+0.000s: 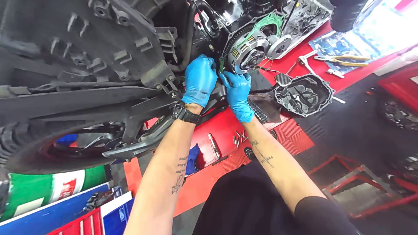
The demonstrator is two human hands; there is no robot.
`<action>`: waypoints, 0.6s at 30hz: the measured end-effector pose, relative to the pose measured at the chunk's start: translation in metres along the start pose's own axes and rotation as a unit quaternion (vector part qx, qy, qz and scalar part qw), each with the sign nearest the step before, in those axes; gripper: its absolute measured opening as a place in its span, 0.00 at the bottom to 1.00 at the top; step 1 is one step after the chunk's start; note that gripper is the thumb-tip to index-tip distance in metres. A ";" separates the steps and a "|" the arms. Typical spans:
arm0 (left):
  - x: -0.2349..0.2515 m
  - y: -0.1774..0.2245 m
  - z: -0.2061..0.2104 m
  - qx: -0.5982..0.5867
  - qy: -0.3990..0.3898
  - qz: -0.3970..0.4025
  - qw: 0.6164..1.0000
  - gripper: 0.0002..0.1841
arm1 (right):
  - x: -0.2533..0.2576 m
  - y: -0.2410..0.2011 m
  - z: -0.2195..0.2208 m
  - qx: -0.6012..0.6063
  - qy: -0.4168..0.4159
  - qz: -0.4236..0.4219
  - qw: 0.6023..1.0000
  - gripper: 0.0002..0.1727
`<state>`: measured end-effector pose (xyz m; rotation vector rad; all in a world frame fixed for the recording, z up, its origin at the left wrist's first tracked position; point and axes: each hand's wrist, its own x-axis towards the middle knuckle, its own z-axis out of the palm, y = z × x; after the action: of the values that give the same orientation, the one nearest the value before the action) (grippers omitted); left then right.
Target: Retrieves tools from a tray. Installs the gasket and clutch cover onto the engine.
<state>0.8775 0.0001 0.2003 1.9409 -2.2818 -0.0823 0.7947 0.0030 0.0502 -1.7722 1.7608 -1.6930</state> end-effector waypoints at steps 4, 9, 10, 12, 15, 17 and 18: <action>-0.003 0.002 0.001 0.017 -0.043 -0.009 0.999 0.05 | 0.000 0.001 0.003 0.004 0.006 0.004 1.000 0.11; -0.012 -0.001 0.004 0.020 -0.039 0.007 0.999 0.04 | 0.001 0.003 0.005 -0.002 0.011 0.005 1.000 0.11; -0.011 -0.001 0.004 0.021 -0.041 0.006 0.999 0.04 | 0.001 0.003 0.005 -0.005 0.009 0.007 1.000 0.11; -0.010 -0.001 0.003 0.016 -0.045 0.006 0.999 0.04 | 0.000 0.003 0.005 -0.010 0.006 0.011 1.000 0.11; -0.006 -0.004 0.003 0.005 -0.049 0.015 0.999 0.03 | 0.000 0.003 0.008 -0.010 0.015 0.016 1.000 0.12; -0.002 -0.005 0.005 0.008 -0.050 0.020 0.998 0.04 | -0.001 0.003 0.009 -0.002 0.018 0.020 1.000 0.12; 0.000 -0.005 0.007 0.010 -0.050 0.019 0.999 0.04 | -0.001 0.004 0.009 0.001 0.018 0.020 1.000 0.12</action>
<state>0.8819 -0.0009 0.1929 1.9444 -2.3905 -0.1559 0.7991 -0.0021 0.0437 -1.7045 1.7948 -1.7219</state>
